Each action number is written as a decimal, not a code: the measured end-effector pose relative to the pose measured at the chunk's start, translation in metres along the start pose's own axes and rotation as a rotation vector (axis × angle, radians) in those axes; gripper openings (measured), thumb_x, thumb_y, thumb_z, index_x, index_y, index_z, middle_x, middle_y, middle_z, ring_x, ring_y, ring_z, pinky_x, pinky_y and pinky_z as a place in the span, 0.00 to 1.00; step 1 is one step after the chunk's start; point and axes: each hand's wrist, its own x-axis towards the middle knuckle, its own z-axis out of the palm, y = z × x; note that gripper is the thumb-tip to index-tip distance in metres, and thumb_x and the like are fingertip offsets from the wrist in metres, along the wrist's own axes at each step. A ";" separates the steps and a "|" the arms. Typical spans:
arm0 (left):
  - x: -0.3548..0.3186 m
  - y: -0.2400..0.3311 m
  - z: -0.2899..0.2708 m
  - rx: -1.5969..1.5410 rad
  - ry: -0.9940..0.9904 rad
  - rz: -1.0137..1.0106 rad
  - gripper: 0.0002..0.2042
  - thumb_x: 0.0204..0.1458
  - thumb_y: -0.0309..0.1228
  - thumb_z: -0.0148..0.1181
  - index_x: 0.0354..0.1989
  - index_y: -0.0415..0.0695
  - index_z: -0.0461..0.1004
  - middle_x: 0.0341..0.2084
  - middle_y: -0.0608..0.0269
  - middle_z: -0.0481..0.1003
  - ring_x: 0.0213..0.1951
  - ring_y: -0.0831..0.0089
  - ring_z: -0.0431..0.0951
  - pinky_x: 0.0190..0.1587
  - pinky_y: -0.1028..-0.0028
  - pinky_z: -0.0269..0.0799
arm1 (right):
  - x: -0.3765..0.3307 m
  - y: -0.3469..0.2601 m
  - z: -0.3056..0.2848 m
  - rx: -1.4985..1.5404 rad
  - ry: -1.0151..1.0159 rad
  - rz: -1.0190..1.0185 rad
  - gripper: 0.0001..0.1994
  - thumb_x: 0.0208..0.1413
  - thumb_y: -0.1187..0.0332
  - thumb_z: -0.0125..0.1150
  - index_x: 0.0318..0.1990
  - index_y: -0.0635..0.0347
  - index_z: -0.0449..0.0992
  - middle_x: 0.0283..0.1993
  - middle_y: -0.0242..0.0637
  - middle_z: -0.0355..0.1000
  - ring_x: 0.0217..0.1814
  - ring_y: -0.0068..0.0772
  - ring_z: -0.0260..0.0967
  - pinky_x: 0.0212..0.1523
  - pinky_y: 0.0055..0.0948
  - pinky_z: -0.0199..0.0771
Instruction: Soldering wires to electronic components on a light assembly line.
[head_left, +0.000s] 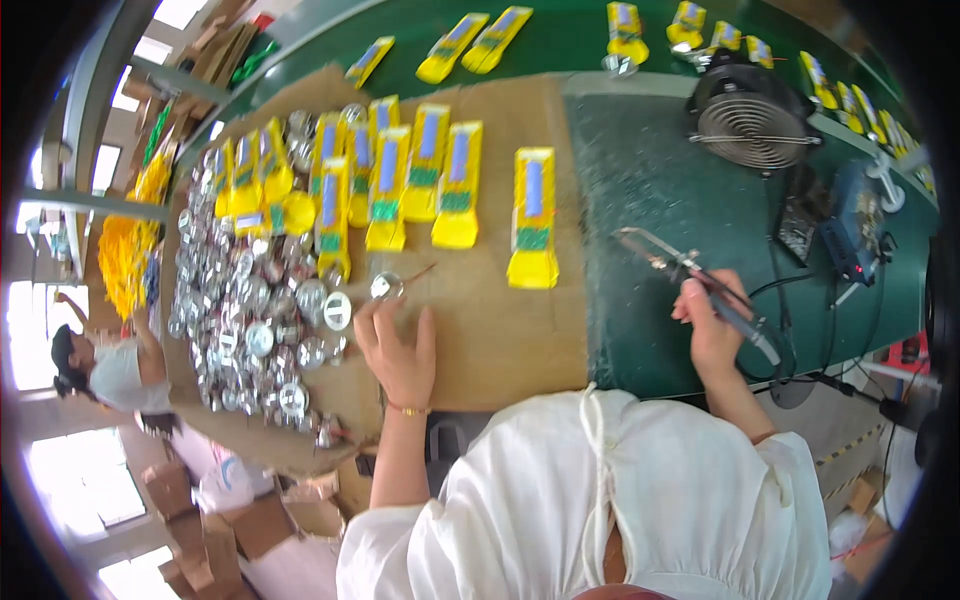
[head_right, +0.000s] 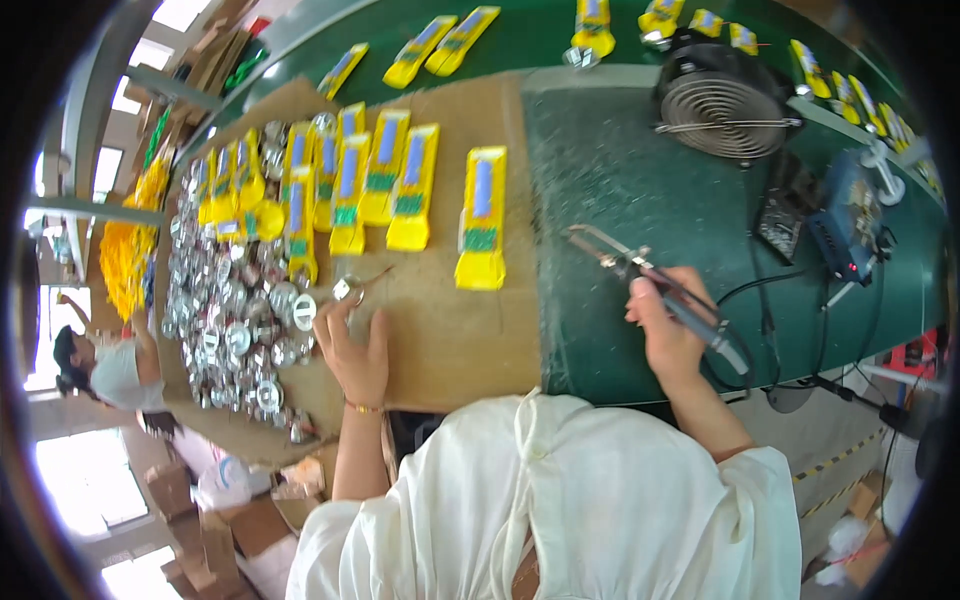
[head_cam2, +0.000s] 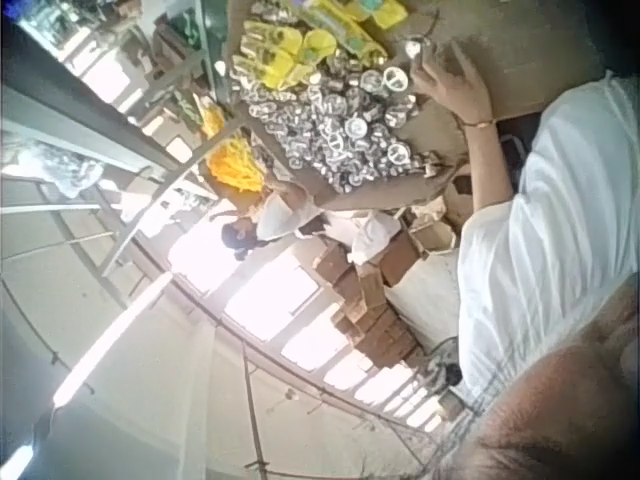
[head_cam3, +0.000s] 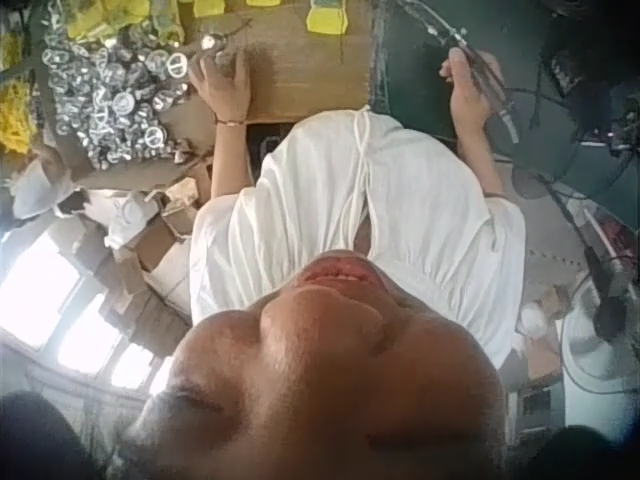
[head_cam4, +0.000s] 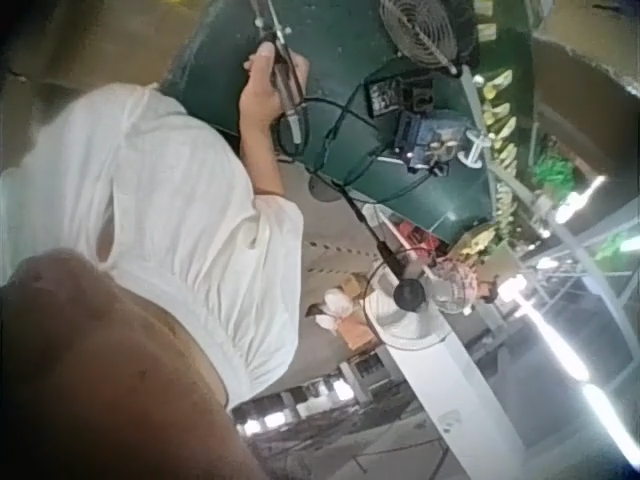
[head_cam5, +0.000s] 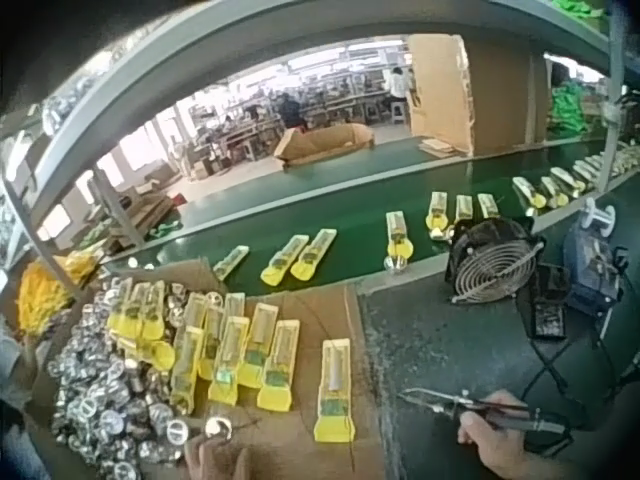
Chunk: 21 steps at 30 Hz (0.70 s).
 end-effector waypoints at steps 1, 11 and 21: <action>0.004 -0.004 -0.001 0.014 0.004 -0.048 0.16 0.38 0.26 0.63 0.37 0.39 0.67 0.35 0.52 0.66 0.41 0.54 0.65 0.43 0.63 0.61 | 0.000 0.001 0.000 0.025 0.011 -0.013 0.06 0.50 0.74 0.56 0.34 0.66 0.68 0.21 0.35 0.68 0.19 0.19 0.64 0.20 0.17 0.65; 0.026 -0.013 -0.004 0.237 -0.019 0.119 0.13 0.36 0.30 0.63 0.33 0.47 0.72 0.35 0.61 0.68 0.42 0.62 0.66 0.47 0.62 0.58 | 0.000 0.002 0.004 -0.008 -0.007 -0.008 0.08 0.50 0.71 0.57 0.33 0.66 0.67 0.20 0.35 0.67 0.18 0.19 0.63 0.19 0.15 0.62; 0.033 0.007 0.009 -0.199 -0.356 -0.141 0.02 0.45 0.27 0.58 0.26 0.43 0.72 0.22 0.64 0.73 0.32 0.69 0.73 0.43 0.69 0.65 | -0.005 -0.008 0.005 0.028 -0.089 -0.029 0.07 0.48 0.75 0.57 0.34 0.67 0.67 0.23 0.36 0.68 0.21 0.20 0.66 0.23 0.17 0.67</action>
